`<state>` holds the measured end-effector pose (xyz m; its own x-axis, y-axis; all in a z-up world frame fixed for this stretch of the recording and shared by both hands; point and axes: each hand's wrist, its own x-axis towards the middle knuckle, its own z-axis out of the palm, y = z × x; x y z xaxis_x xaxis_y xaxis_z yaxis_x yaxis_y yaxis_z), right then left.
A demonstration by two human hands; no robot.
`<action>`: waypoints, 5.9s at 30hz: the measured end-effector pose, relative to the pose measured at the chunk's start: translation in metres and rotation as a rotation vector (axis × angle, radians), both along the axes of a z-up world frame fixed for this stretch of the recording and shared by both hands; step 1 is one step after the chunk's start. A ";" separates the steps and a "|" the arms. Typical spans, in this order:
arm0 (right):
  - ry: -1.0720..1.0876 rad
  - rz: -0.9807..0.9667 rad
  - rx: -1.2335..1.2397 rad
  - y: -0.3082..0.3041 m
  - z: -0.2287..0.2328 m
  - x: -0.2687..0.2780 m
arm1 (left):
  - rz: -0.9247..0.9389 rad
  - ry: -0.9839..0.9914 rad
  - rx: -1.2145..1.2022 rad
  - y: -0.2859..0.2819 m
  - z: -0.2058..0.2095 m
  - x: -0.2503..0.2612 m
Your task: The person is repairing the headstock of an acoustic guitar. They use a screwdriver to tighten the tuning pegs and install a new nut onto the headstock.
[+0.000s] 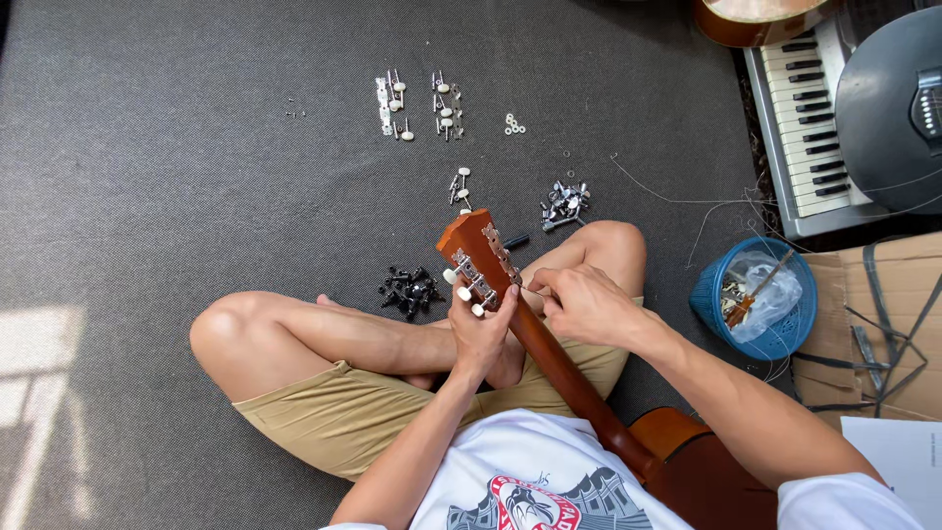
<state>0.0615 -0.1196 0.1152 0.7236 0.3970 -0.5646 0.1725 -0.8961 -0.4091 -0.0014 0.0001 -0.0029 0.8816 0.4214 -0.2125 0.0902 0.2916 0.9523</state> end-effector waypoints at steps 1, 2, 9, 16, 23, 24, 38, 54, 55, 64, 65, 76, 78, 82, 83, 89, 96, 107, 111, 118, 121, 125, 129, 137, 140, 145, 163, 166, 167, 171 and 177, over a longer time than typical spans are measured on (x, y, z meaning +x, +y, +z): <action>-0.001 0.002 -0.002 -0.002 -0.003 0.001 | 0.002 -0.001 -0.002 0.001 0.001 0.000; -0.011 0.000 -0.010 -0.003 -0.006 0.002 | -0.001 0.002 -0.008 0.001 0.002 0.000; -0.036 0.012 -0.009 -0.004 0.001 0.001 | 0.023 -0.005 0.020 -0.005 -0.011 -0.001; -0.125 0.114 0.014 -0.001 0.011 -0.006 | 0.028 -0.020 0.048 -0.002 -0.005 0.000; -0.297 0.173 -0.155 -0.007 -0.005 -0.022 | 0.046 -0.072 0.104 -0.005 -0.007 0.002; -0.298 0.169 -0.140 -0.007 -0.007 -0.022 | 0.047 -0.075 0.101 -0.005 -0.007 0.002; -0.283 0.118 -0.114 -0.008 0.009 -0.022 | 0.041 -0.056 0.088 -0.003 -0.005 0.002; -0.864 0.035 0.384 -0.012 -0.073 -0.022 | 0.004 -0.015 0.066 -0.002 -0.012 -0.002; -0.867 0.034 0.392 -0.011 -0.069 -0.021 | 0.006 -0.018 0.073 -0.004 -0.014 -0.002; -0.851 0.146 0.513 -0.007 -0.060 -0.016 | -0.006 0.156 -0.056 -0.005 -0.018 0.000; -0.790 0.062 0.541 -0.005 -0.061 -0.018 | -0.008 0.179 -0.059 -0.003 -0.016 0.001; -0.189 -0.578 0.324 0.010 -0.068 -0.013 | -0.028 0.215 -0.038 0.000 -0.013 -0.001; -0.168 -0.613 0.390 0.010 -0.073 -0.014 | -0.060 0.202 0.024 0.000 -0.013 -0.002; -0.122 -0.709 0.591 0.005 -0.072 -0.027 | -0.114 0.217 0.003 0.014 0.004 -0.023; -0.109 -0.711 0.649 0.003 -0.064 -0.031 | -0.043 0.264 0.039 0.017 -0.004 -0.037; -0.184 -0.542 0.913 0.014 -0.047 -0.079 | -0.182 0.314 -0.440 0.025 0.017 -0.083; -0.485 -0.255 1.106 0.025 -0.031 -0.087 | -0.253 0.438 -0.852 0.036 0.040 -0.072; -0.795 -0.015 0.987 0.017 -0.013 -0.071 | -0.351 0.229 -0.555 0.040 0.064 -0.052; -0.758 -0.034 0.950 0.020 -0.001 -0.071 | -0.366 0.232 -0.426 0.046 0.054 -0.049; -0.427 -0.083 0.874 0.010 0.010 -0.079 | -0.186 0.124 -0.463 0.048 0.060 -0.045; -0.301 -0.047 0.894 0.009 0.015 -0.082 | -0.212 0.015 -0.441 0.049 0.064 -0.044; -0.318 -0.055 0.953 0.010 0.020 -0.082 | -0.213 -0.007 -0.468 0.050 0.066 -0.041; -0.302 -0.059 0.952 0.009 0.018 -0.082 | -0.218 -0.013 -0.445 0.050 0.065 -0.042; -0.367 -0.059 0.916 0.009 0.018 -0.083 | -0.273 -0.148 -0.176 0.055 0.076 -0.037; -0.420 -0.046 0.890 0.011 0.021 -0.082 | -0.290 -0.192 -0.072 0.058 0.079 -0.036; -0.587 -0.006 0.784 0.012 0.016 -0.084 | -0.292 -0.203 0.025 0.060 0.082 -0.034; -0.373 -0.085 0.736 0.011 -0.001 -0.088 | -0.374 0.070 -0.041 0.046 0.057 -0.041; -0.409 -0.070 0.610 0.009 -0.007 -0.089 | -0.373 0.187 -0.133 0.040 0.047 -0.041; -0.399 -0.078 0.564 0.009 -0.009 -0.089 | -0.356 0.200 -0.210 0.039 0.042 -0.043; -0.384 -0.086 0.539 0.006 -0.010 -0.087 | -0.338 0.266 -0.315 0.036 0.038 -0.043; -0.226 -0.323 0.628 0.003 0.002 -0.077 | -0.166 0.219 0.070 0.041 0.031 -0.049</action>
